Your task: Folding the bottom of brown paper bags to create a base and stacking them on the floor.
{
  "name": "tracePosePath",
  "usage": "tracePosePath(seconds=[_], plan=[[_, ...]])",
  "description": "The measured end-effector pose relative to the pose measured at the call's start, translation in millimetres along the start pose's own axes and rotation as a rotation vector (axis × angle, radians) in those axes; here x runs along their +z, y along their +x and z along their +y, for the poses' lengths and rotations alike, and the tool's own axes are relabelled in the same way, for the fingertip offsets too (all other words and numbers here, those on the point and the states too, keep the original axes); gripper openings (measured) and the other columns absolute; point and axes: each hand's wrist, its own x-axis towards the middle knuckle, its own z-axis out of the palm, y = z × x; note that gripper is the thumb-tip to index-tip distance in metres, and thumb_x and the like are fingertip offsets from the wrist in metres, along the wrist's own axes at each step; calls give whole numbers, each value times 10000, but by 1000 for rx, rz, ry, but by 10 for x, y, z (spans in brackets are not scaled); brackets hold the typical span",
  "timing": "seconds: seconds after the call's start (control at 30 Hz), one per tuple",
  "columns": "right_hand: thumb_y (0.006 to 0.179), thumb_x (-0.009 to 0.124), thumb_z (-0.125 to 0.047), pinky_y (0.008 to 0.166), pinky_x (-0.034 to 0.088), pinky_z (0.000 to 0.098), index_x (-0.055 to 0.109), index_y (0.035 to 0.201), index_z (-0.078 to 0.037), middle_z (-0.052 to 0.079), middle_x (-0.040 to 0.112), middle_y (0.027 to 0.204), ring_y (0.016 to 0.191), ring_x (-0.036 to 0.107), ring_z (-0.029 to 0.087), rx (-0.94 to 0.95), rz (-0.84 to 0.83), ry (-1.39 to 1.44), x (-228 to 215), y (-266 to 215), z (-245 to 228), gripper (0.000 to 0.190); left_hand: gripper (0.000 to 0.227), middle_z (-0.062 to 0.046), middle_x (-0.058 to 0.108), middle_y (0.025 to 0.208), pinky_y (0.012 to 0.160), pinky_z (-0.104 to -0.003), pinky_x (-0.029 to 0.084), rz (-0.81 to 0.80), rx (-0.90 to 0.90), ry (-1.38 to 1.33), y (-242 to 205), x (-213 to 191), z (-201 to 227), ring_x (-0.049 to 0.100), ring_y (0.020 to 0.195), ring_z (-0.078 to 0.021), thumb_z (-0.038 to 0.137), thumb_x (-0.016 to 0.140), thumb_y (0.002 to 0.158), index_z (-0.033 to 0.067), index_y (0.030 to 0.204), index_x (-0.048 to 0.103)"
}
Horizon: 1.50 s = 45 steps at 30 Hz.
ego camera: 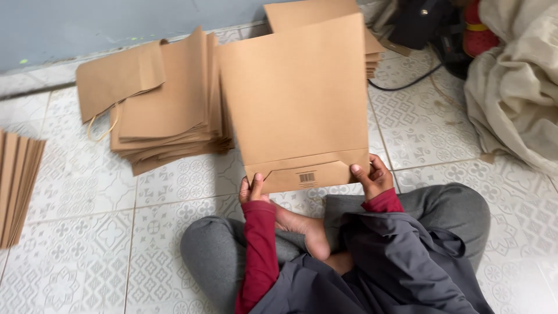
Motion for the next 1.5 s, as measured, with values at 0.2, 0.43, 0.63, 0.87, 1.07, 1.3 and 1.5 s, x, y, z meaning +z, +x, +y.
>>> tracePosePath(seconds=[0.2,0.43,0.63,0.87,1.07,1.3,1.5], plan=[[955,706,-68,807,638,368,611,1266,-62,62,729,948,775,723,184,216,-35,281,-156,91,683,326,112,-61,691,671,613,-264,568,30,173,194,-498,484,759,666,624,-105,140,833,802,122,879,754],[1057,617,-229,857,629,453,634,1220,-87,117,749,1040,886,745,286,406,101,477,-424,209,2125,217,84,-73,725,610,611,-292,565,-92,401,472,-933,839,1048,680,600,-139,84,838,765,142,809,797],[1050,590,-137,828,622,398,608,1003,-104,126,755,961,838,745,291,425,119,588,-99,109,1910,60,42,29,714,710,612,-255,573,-187,859,650,-1188,1091,1138,692,623,-151,182,850,833,185,850,812],[1005,619,-144,828,627,461,630,1039,-158,133,757,1076,922,746,348,519,119,597,-381,266,2460,39,100,-48,672,644,585,-291,563,-376,965,539,-1309,1203,1308,659,566,-242,85,755,921,90,823,773],[1030,610,-254,915,531,533,547,1425,-206,155,667,1278,1072,650,351,473,-53,151,-391,353,1914,402,45,-6,684,662,591,-263,575,-434,1141,611,-1162,1192,1325,663,563,-184,99,789,865,117,824,784],[790,130,-847,1067,267,806,234,1503,-358,171,140,1538,1385,277,596,504,24,247,394,392,-1067,871,144,-27,658,716,661,-273,599,-565,1711,668,-1075,1411,1432,609,588,-143,25,683,925,85,809,746],[875,519,86,666,597,291,463,1289,29,178,624,1072,788,672,238,87,-145,394,-175,748,-1430,422,171,42,759,967,870,-337,552,-815,1681,860,-978,1447,1456,686,844,-81,51,871,810,161,900,775]])
